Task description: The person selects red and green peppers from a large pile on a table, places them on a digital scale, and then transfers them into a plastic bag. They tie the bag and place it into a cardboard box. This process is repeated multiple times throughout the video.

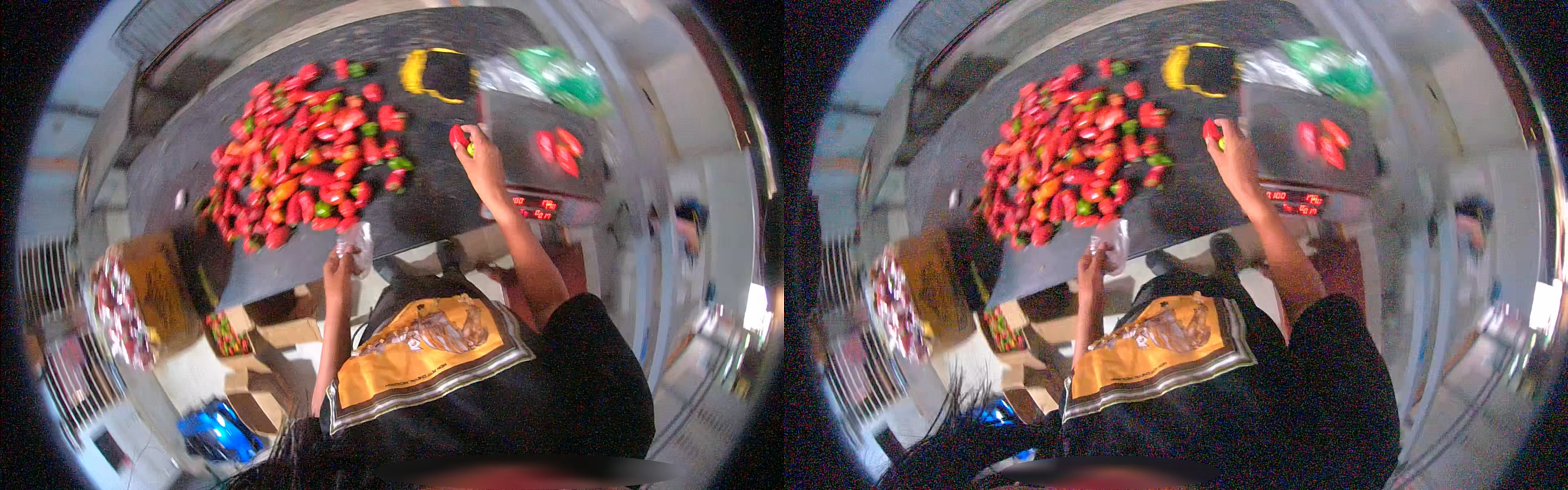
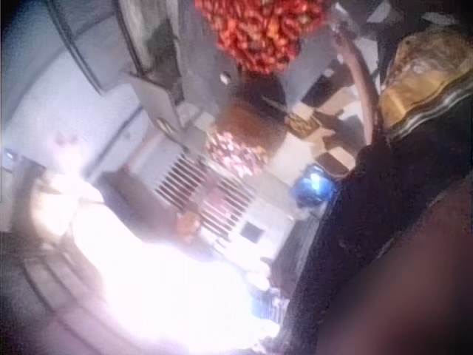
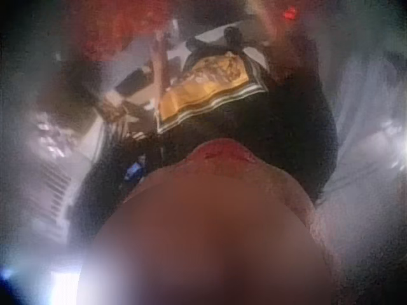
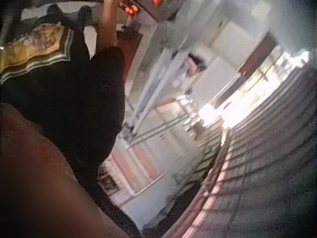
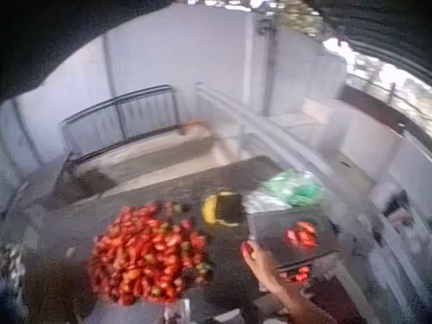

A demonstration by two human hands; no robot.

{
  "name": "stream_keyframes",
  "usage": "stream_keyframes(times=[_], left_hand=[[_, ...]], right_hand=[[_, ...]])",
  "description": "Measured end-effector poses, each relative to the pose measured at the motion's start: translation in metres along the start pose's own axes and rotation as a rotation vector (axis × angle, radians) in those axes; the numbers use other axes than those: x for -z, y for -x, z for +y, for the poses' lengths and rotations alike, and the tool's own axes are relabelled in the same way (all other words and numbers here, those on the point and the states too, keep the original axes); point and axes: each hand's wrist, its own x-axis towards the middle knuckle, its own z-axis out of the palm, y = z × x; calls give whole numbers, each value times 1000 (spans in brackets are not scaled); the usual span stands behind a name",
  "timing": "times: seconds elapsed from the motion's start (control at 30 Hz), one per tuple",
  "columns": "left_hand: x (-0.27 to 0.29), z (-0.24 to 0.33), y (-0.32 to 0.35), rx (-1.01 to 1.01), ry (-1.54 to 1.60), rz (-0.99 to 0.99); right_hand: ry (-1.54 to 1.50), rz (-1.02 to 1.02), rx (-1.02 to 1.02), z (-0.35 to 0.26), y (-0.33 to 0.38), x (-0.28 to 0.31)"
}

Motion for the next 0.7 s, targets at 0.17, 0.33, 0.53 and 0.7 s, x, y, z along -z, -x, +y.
stream_keyframes(times=[0.17,0.33,0.53,0.7], left_hand=[[-68,24,-8,-17,-134,-242],[-109,29,-2,-19,-169,-305],[-117,22,9,-44,-157,-243],[-113,3,15,-27,-123,-164]], right_hand=[[247,185,-63,60,23,90],[305,264,5,77,-25,130],[486,27,-41,150,-84,149],[512,-69,-27,172,-88,149]])
